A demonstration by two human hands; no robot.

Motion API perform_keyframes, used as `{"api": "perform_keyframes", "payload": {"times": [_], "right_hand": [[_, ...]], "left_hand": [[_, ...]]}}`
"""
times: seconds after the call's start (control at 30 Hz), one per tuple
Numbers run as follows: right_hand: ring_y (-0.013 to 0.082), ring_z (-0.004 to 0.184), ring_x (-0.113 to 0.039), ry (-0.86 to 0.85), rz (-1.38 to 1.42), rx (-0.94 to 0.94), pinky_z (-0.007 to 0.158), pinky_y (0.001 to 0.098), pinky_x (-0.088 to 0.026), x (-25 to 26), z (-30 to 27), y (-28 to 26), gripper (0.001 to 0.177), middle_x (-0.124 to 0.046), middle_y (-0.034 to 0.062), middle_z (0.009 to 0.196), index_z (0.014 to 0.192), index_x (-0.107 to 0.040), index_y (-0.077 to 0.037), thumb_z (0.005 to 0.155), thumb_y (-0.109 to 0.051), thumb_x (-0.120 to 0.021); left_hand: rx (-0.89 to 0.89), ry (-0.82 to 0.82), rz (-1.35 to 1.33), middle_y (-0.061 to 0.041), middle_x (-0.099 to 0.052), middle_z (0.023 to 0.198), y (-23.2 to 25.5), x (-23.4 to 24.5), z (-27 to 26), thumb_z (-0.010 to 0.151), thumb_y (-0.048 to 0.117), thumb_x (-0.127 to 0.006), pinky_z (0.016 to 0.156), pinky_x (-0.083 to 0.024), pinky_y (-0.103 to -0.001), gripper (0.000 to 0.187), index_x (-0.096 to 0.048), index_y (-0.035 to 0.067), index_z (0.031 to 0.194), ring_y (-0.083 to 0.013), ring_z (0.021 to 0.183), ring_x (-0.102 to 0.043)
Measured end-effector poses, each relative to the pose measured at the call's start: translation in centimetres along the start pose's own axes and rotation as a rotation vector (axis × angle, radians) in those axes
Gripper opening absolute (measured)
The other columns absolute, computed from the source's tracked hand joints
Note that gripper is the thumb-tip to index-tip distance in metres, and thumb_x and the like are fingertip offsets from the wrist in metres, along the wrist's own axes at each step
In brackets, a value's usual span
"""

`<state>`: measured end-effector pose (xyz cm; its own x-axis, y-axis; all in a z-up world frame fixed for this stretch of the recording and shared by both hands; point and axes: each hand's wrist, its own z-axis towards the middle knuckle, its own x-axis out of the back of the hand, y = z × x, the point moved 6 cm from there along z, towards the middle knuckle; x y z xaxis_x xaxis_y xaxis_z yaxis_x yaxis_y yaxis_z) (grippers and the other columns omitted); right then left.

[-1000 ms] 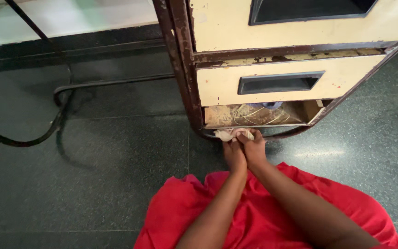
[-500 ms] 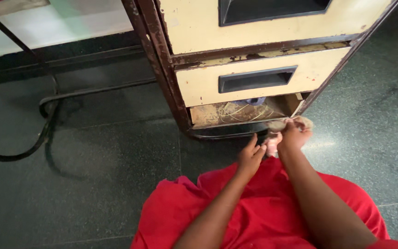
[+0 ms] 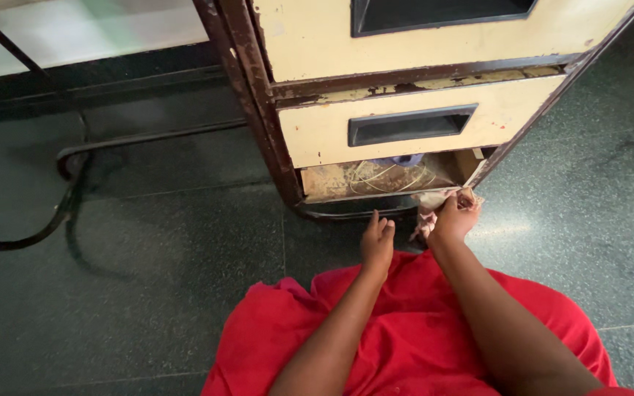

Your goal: The person wipes the exterior surfaces of a two-drawer cabinet using a cloth. They clean the top surface, the front of the drawers, and the sides of the cabinet.

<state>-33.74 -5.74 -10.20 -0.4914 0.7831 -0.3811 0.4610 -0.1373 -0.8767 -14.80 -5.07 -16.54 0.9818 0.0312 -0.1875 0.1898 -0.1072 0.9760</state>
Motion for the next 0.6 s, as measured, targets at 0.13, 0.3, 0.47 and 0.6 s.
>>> {"api": "perform_keyframes", "payload": {"times": [0.13,0.3,0.47,0.6], "right_hand": [[0.0183,0.086,-0.064,0.012,0.071,-0.025,0.065,0.0324,-0.053,-0.1,0.3,-0.7,0.025,-0.061,0.0035,0.106,0.112,-0.048,-0.019,0.096,-0.003,-0.059],[0.0169,0.096,-0.069,0.041,0.167,0.172,0.081,0.0308,-0.061,1.7,5.5,-0.5,0.026,-0.064,0.0027,0.113,0.114,-0.053,-0.015,0.095,0.001,-0.06],[0.0147,0.096,-0.063,-0.09,0.108,0.323,0.081,0.029,-0.058,1.3,4.5,1.2,0.022,-0.06,0.0054,0.112,0.114,-0.052,-0.011,0.101,0.001,-0.064],[0.0187,0.054,-0.057,-0.263,-0.08,-0.016,0.042,0.0334,-0.044,-1.9,-1.2,4.8,0.012,-0.061,0.0087,0.076,0.102,-0.053,-0.01,0.099,-0.003,-0.062]], "left_hand": [[-0.019,-0.01,0.057,-0.027,-0.062,0.14,-0.7,-0.2,0.1,0.101,0.028,-0.062,0.106,-0.048,-0.034,0.063,-0.043,-0.003,0.152,-0.0281,0.128,-0.064],[-0.048,-0.01,0.032,-0.027,-0.063,0.138,-1.5,0.2,0.2,0.099,0.027,-0.063,0.105,-0.049,-0.033,0.061,-0.048,-0.006,0.148,-0.0281,0.128,-0.064],[-0.005,0.0,0.061,-0.024,-0.07,0.127,0.2,0.4,-0.1,0.101,0.028,-0.063,0.098,-0.05,-0.035,0.059,-0.049,-0.002,0.15,-0.029,0.115,-0.065],[-0.186,0.032,0.086,-0.009,-0.07,0.127,2.5,0.3,-0.4,0.101,0.022,-0.059,0.098,-0.051,-0.032,0.05,-0.054,0.003,0.147,-0.0162,0.117,-0.067]]}}
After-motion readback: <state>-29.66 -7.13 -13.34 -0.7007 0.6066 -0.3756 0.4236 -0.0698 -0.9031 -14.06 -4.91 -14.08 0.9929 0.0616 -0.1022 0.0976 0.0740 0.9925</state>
